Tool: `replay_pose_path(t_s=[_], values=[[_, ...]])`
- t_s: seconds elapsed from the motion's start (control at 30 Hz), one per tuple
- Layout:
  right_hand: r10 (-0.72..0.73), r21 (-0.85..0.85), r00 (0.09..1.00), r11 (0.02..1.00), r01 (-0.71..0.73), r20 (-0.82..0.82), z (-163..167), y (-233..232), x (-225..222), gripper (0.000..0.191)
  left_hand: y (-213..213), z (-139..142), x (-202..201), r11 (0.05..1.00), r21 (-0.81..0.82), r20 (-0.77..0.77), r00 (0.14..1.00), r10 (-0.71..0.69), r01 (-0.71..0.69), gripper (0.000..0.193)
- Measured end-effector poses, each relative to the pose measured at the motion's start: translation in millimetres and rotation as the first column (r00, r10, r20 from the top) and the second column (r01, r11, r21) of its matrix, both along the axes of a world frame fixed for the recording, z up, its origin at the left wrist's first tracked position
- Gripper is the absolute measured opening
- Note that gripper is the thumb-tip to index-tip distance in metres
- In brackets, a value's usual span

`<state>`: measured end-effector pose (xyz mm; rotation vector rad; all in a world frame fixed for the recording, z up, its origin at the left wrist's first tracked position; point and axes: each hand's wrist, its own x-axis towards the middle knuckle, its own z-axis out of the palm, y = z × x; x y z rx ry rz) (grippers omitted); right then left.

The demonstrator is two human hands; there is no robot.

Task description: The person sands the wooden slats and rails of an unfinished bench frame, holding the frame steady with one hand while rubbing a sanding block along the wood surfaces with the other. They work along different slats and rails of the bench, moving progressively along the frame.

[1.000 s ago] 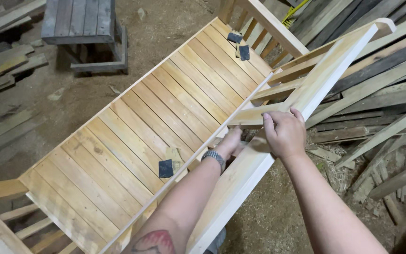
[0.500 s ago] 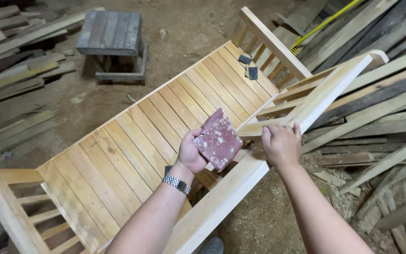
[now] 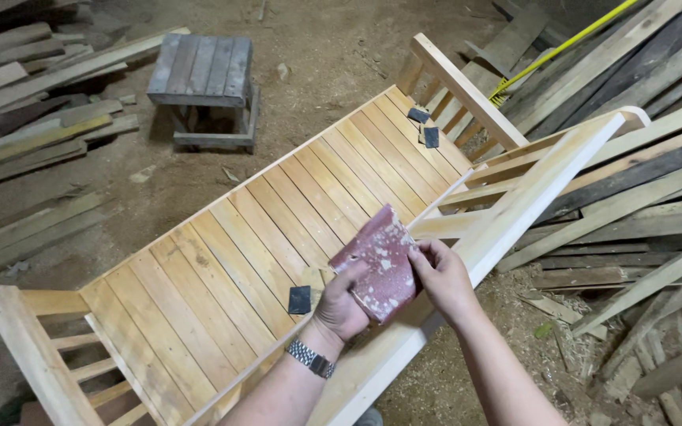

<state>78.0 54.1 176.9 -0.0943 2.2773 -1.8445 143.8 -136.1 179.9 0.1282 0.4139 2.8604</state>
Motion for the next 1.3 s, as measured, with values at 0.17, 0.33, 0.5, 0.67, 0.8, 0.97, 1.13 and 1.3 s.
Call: replay_pose_path(t_s=[0.17,0.33,0.5,0.67,0.8,0.97,1.13,1.3], values=[[0.028,-0.124,0.999,0.992,-0.026,0.017,-5.9,-9.3,15.2,0.018,-15.3,1.6,22.5,0.989,-0.091,0.016,0.993,-0.115,0.116,0.061],[0.056,-0.122,0.998,0.991,-0.056,-0.002,-3.1,-23.8,29.8,0.018,-26.4,-19.2,29.5,0.992,-0.094,0.018,0.996,-0.088,0.089,0.054],[0.197,0.695,0.968,0.718,-0.034,-0.156,23.2,-4.9,26.3,0.030,-49.0,-46.0,18.4,0.911,-0.394,0.145,0.987,-0.071,0.124,0.040],[0.297,0.867,0.869,0.432,0.248,-0.396,30.1,18.6,7.8,0.036,-41.7,-68.6,25.0,0.302,-0.916,0.198,0.953,-0.230,0.263,0.045],[0.212,0.969,0.960,0.204,0.141,-0.184,19.3,17.9,6.8,0.043,1.0,-90.1,49.8,-0.027,-0.970,0.224,0.854,-0.470,0.240,0.059],[0.189,0.991,0.979,0.123,0.049,-0.072,18.9,14.0,3.5,0.043,31.0,-125.8,42.9,0.014,-0.990,0.121,0.915,-0.385,0.137,0.076],[0.208,0.977,0.967,0.185,0.110,-0.148,17.1,10.7,2.8,0.041,25.9,-163.1,21.4,-0.021,-0.953,0.289,0.889,-0.355,0.302,0.090],[0.217,0.974,0.963,0.193,0.119,-0.161,8.5,9.6,4.3,0.040,25.9,-185.0,22.6,0.148,-0.955,0.193,0.915,-0.355,0.258,0.085]])
